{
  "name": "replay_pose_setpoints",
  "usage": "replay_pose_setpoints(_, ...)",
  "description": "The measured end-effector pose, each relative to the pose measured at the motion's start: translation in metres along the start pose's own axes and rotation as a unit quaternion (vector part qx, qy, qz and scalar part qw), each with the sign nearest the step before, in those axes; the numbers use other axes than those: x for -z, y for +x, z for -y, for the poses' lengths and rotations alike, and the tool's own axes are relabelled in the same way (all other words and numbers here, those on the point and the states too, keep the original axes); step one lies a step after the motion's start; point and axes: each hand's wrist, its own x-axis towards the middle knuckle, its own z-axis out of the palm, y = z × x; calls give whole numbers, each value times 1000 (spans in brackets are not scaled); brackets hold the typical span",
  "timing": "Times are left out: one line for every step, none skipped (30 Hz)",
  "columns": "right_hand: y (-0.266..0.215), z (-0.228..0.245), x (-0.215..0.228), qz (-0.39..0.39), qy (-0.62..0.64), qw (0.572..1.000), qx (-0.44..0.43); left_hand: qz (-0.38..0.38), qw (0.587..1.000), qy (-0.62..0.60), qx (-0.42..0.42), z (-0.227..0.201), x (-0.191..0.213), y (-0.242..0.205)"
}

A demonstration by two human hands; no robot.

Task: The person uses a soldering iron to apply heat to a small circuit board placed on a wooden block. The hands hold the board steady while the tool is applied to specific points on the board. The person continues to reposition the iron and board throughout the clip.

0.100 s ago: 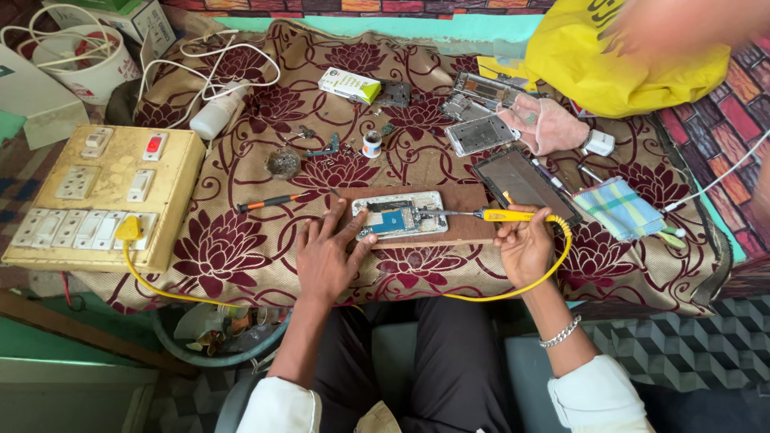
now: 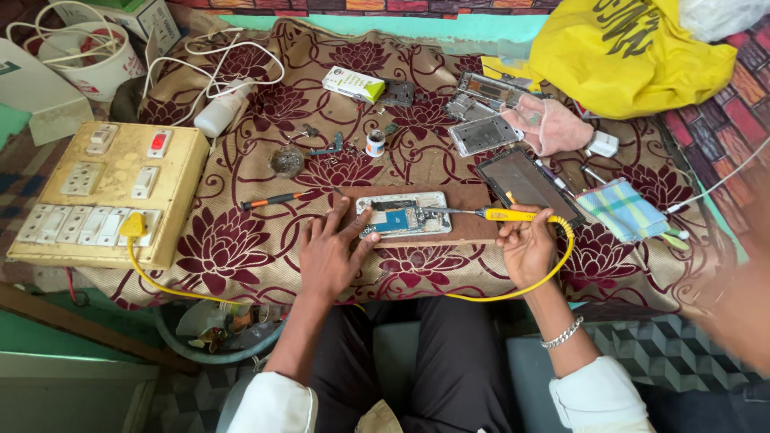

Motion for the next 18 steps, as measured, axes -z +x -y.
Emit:
replay_pose_setpoints(-2, 0, 0, -2, -3, 1000, -2, 11, 1000, 4, -6, 0, 1, 1)
replay_pose_setpoints(-1, 1, -1, -2, -5, 1000, -3, 19, 1000, 9, -12, 1, 4, 3)
replay_pose_setpoints(0, 2, -2, -3, -8, 1000, -4, 28, 999, 14, -17, 1, 7, 4)
replay_pose_setpoints(1, 3, -3, -7, -6, 1000, -7, 6, 999, 12, -37, 1, 10, 2)
replay_pose_setpoints(3, 4, -3, -12, -4, 1000, -11, -16, 998, 10, -57, -1, 14, 1)
replay_pose_setpoints(0, 3, -3, -20, -3, 1000, -16, -35, 996, 6, -77, -2, 18, -4)
replay_pose_setpoints(-3, 1, -2, -23, -5, 1000, -18, -35, 996, 7, -85, -3, 24, -13)
replay_pose_setpoints(-1, 3, -1, -23, -10, 1000, -19, -39, 995, 6, -92, -4, 32, -24)
replay_pose_setpoints(0, 4, 0, -23, -14, 999, -20, -43, 994, 5, -99, -5, 41, -37)
replay_pose_setpoints(1, 4, 0, -19, -13, 1000, -16, -8, 995, -7, -97, -7, 52, -54)
replay_pose_setpoints(1, 3, 0, -15, -12, 1000, -13, 28, 995, -20, -95, -8, 64, -75)
replay_pose_setpoints(1, 4, 0, -10, -12, 1000, -9, 48, 994, -12, -101, -10, 76, -95)
replay_pose_setpoints(1, 5, 0, -12, -9, 1000, -10, 68, 992, -3, -107, -10, 87, -116)
replay_pose_setpoints(2, 5, 0, -14, -5, 1000, -12, 61, 992, 1, -107, -7, 100, -138)
replay_pose_setpoints(2, 5, 0, -16, -2, 1000, -14, 54, 993, 5, -107, -2, 111, -159)
replay_pose_setpoints(2, 4, 1, -13, -2, 1000, -11, 29, 995, -18, -94, 8, 120, -179)
replay_pose_setpoints(3, 2, 3, -9, -2, 1000, -7, 4, 996, -40, -80, 21, 128, -200)
replay_pose_setpoints(1, 0, 7, -8, -4, 1000, -6, -43, 997, -18, -57, 31, 132, -224)
